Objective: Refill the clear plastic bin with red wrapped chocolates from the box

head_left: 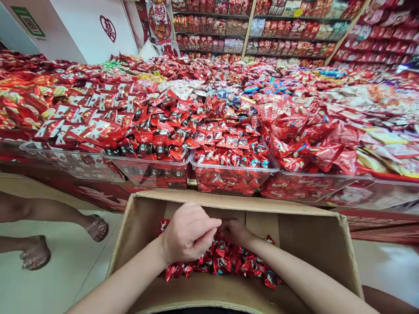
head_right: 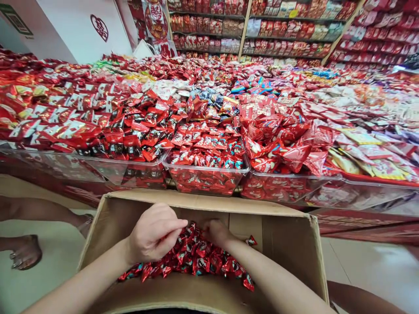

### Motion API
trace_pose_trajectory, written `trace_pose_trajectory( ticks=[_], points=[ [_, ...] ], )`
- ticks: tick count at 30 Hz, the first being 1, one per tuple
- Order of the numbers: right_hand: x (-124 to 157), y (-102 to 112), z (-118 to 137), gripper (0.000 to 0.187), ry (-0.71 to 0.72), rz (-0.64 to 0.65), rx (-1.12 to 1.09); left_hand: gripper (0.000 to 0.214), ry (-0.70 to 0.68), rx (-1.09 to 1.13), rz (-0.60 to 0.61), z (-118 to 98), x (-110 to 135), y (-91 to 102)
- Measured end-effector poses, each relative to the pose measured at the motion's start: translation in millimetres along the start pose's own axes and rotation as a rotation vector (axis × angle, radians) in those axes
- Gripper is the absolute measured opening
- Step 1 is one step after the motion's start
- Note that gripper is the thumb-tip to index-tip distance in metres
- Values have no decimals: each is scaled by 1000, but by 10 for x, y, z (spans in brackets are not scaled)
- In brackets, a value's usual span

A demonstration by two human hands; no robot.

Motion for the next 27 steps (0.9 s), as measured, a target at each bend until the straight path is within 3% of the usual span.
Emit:
trace_pose_trajectory(
  ticks=[2, 4, 7, 9, 11, 14, 17, 19, 22, 25, 27],
  points=[
    [-20, -38, 16, 10, 4, 19, -55, 26, 119, 67, -1, 97, 115, -16],
    [15, 7, 37, 13, -8, 21, -112, 24, 392, 154, 25, 354, 324, -106],
    [139, 131, 148, 19, -39, 24, -290, 36, 842, 366, 162, 665, 754, -461],
    [247, 186, 264, 19, -64, 20, -492, 50, 985, 610, 234, 649, 905, -735],
    [361, 188, 376, 18, -82, 17, -622, 47, 1029, 838, 260, 555, 923, -929],
    [511, 210, 549, 14, -11, -15, -520, 27, 1061, 968, 229, 513, 907, -1009],
    [662, 271, 894, 24, 291, -24, -255, 19, 1061, 1012, 202, 539, 915, -975],
    [800, 242, 1143, 34, 529, 16, -54, 20, 1082, 1102, 259, 505, 942, -999],
    [918, 254, 1314, 26, 669, 28, 149, 24, 1126, 1269, 348, 407, 962, -1040],
    [1006, 523, 1543, 22, 761, -73, 253, 33, 1141, 1364, 293, 451, 962, -1030],
    [1075, 877, 1790, 20, 855, -213, 321, 36, 1152, 1335, 254, 569, 1024, -1046]
  ],
)
Point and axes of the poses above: each hand's wrist, its own x-axis away from the middle knuckle, its own y-axis out of the back of the hand, z = x × y, the point moved 10 cm from there along -x, towards the middle knuckle, and after that the axes turned 1 degree about -x, right-handed, at the moved point
